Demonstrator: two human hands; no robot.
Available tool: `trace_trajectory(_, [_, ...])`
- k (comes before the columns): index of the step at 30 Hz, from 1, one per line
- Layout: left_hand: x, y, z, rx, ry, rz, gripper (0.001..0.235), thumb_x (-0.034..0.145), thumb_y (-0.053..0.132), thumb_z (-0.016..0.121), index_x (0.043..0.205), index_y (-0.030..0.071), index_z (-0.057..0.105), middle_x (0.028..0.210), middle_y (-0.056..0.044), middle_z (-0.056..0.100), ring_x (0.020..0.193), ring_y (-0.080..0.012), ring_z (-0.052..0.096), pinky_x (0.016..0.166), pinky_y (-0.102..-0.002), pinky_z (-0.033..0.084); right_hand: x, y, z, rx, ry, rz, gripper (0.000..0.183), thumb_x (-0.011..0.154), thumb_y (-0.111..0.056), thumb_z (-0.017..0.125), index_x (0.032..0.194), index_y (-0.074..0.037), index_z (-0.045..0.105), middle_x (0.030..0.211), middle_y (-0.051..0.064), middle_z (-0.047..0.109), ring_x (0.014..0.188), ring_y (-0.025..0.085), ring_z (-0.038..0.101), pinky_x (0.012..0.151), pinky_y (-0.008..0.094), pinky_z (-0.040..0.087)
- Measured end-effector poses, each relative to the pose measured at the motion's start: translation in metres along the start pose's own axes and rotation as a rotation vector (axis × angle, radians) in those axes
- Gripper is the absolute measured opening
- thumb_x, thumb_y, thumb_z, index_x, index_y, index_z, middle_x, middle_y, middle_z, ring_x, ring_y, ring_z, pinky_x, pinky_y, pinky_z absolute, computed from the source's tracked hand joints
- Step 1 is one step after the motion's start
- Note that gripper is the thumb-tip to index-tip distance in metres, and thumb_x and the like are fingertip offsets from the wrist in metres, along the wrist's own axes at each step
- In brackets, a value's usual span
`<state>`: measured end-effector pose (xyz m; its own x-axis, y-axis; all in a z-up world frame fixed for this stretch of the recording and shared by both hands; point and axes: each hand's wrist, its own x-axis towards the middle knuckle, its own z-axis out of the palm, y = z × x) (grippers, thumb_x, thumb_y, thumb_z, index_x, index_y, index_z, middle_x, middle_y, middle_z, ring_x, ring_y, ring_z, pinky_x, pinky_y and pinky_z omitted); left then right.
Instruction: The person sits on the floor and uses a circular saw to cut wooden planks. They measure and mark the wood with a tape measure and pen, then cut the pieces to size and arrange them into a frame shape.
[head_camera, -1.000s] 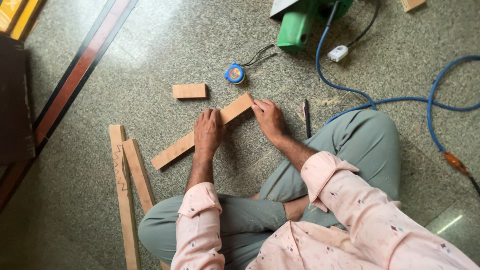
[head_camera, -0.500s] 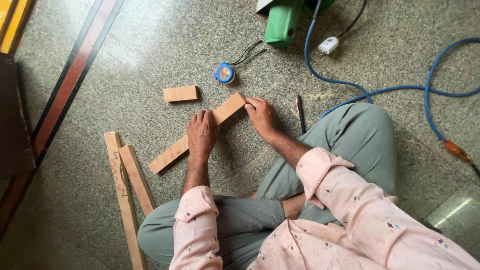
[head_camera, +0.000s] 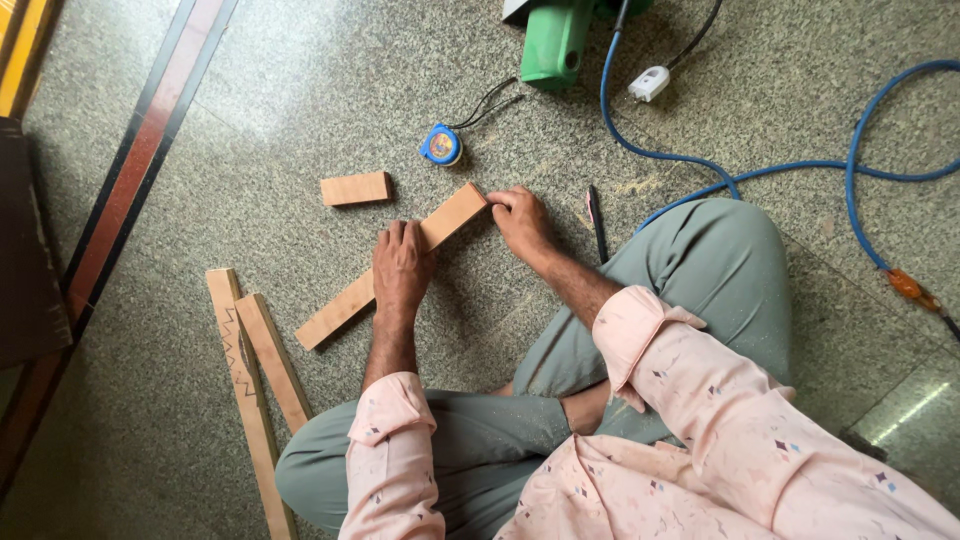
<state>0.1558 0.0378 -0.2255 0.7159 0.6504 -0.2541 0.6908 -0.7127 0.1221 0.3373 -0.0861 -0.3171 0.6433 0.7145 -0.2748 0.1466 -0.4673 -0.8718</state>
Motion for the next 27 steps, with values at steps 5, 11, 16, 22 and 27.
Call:
trace_trajectory(5, [0.003,-0.003,0.008,0.029,-0.007,0.009,0.060,0.080,0.022,0.085,0.130,0.002,0.058,0.121,-0.014,0.060,0.107,-0.0276,0.057,0.096,-0.042,0.050,-0.001,-0.004,-0.002,0.043,-0.067,0.065,0.026,0.095,-0.012,0.061,0.116,-0.004,0.074,0.111,0.009,0.069,0.104,0.023,0.067,0.091,0.037,0.055])
trace_trajectory(11, [0.006,-0.001,0.007,0.034,-0.044,-0.011,0.055,0.083,0.023,0.084,0.128,0.003,0.059,0.119,-0.013,0.061,0.105,-0.0261,0.057,0.095,-0.040,0.051,-0.004,-0.011,-0.006,0.020,-0.066,0.045,0.029,0.094,-0.011,0.060,0.119,-0.004,0.073,0.111,0.009,0.068,0.104,0.023,0.067,0.091,0.037,0.055])
trace_trajectory(16, [0.006,0.003,-0.001,0.016,-0.034,-0.021,0.050,0.082,0.021,0.084,0.123,0.004,0.061,0.119,-0.013,0.062,0.106,-0.0280,0.058,0.095,-0.041,0.049,-0.001,-0.015,-0.004,0.017,-0.084,0.003,0.037,0.093,-0.008,0.056,0.127,-0.003,0.067,0.115,0.012,0.062,0.104,0.026,0.064,0.089,0.039,0.054])
trace_trajectory(22, [0.003,0.004,-0.003,0.023,0.012,-0.007,0.045,0.082,0.019,0.083,0.118,0.004,0.062,0.115,-0.013,0.062,0.104,-0.0295,0.058,0.093,-0.042,0.049,-0.004,-0.002,0.000,-0.015,-0.061,-0.102,0.036,0.093,-0.007,0.058,0.126,-0.001,0.069,0.115,0.014,0.064,0.108,0.029,0.064,0.094,0.042,0.054])
trace_trajectory(27, [0.002,0.001,0.001,-0.014,0.085,0.039,0.040,0.080,0.020,0.083,0.110,0.004,0.062,0.109,-0.014,0.061,0.102,-0.0323,0.059,0.090,-0.045,0.050,-0.012,-0.007,-0.005,-0.074,-0.060,0.001,0.032,0.091,-0.014,0.065,0.121,-0.005,0.071,0.118,0.013,0.068,0.109,0.030,0.068,0.097,0.042,0.057])
